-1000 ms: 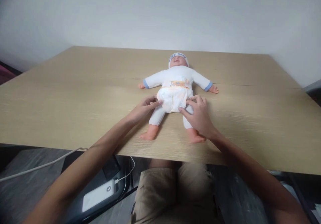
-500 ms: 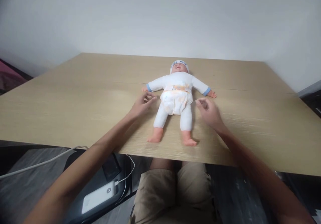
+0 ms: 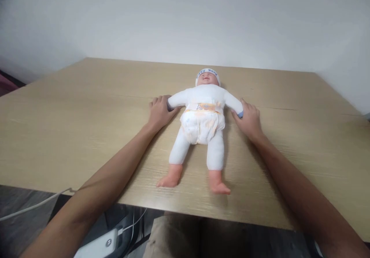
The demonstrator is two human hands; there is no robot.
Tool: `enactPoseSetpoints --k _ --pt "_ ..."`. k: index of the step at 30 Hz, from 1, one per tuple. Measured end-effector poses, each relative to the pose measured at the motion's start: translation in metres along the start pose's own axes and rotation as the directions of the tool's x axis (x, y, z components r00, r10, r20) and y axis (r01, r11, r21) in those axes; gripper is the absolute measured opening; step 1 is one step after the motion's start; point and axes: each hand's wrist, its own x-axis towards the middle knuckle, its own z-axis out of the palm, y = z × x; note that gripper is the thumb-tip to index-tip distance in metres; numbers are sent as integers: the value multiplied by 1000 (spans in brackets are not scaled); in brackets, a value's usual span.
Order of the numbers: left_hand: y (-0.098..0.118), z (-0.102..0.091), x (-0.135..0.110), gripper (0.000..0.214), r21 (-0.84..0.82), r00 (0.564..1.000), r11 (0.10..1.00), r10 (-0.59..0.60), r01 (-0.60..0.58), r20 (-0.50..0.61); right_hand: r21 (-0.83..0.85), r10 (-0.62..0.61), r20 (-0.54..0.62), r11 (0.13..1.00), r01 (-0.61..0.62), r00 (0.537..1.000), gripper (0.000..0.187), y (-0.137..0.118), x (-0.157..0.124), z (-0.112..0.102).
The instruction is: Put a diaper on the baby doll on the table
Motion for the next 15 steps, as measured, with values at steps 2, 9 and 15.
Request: enactPoseSetpoints --k 2,9,15 --pt "3 -4 -3 57 40 1000 999 -2 3 -7 12 -11 7 1000 11 1000 66 -5 -1 -4" --pt "43 -16 -24 50 -87 992 996 8 3 128 197 71 18 978 -73 997 54 -52 -10 -6" --pt "77 -52 -58 42 -302 997 951 -54 69 57 413 52 107 906 -92 993 58 -75 -17 -31"
